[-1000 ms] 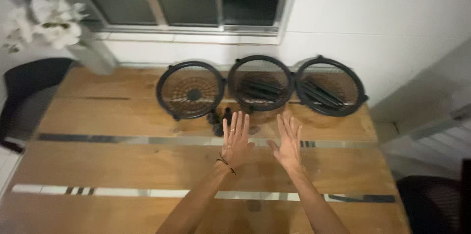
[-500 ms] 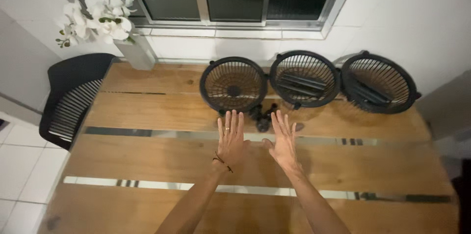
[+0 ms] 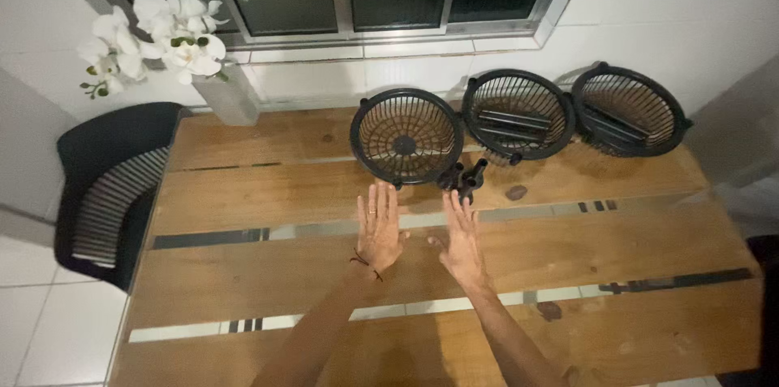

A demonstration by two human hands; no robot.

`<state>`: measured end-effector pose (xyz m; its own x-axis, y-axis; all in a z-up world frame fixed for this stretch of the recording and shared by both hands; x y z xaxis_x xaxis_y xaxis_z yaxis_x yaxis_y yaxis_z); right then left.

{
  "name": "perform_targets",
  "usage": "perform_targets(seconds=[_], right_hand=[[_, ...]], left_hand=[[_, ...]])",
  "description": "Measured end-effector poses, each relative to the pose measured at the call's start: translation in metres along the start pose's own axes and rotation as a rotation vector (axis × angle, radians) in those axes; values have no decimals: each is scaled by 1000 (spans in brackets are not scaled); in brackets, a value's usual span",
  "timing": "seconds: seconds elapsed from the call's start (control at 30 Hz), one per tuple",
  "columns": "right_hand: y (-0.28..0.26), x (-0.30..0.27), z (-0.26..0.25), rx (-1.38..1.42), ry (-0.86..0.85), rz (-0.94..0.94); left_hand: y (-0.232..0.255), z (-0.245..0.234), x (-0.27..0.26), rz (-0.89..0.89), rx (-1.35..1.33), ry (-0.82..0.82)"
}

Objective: The person assembles a small black wire basket on a wooden table. They insert a short handle into the basket, then attach two longer legs, and finally place a circular wire lid on top.

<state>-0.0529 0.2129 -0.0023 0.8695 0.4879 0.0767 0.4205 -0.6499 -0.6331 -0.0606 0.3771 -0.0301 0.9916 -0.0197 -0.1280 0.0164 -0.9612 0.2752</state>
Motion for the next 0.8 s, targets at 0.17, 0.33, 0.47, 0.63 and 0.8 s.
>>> perform_targets(seconds=[0.17, 0.33, 0.47, 0.63, 0.8], right_hand=[[13, -8, 6, 2, -7, 18], [43, -25, 7, 87, -33, 130], [86, -27, 8, 131, -68, 279], [139, 15, -9, 397, 58, 137], [220, 55, 17, 532, -13, 567]], left_hand=[[-10, 16, 34, 2, -3, 1], [-20, 43, 99, 57, -66, -82], [-14, 64, 118, 114, -2, -74], [8, 114, 138, 86, -552, -241], [37, 161, 153, 174, -537, -283]])
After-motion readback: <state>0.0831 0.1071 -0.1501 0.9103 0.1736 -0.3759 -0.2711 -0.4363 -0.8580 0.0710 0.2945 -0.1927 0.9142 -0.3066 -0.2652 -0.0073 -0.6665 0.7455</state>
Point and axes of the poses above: each hand's wrist, its own x-axis towards the middle knuckle, its own z-axis out of the palm, y = z × x, the point moved 9 cm from there along x, towards the middle knuckle, and after that the axes turned 11 degrees about -y, right-handed, at the moved point
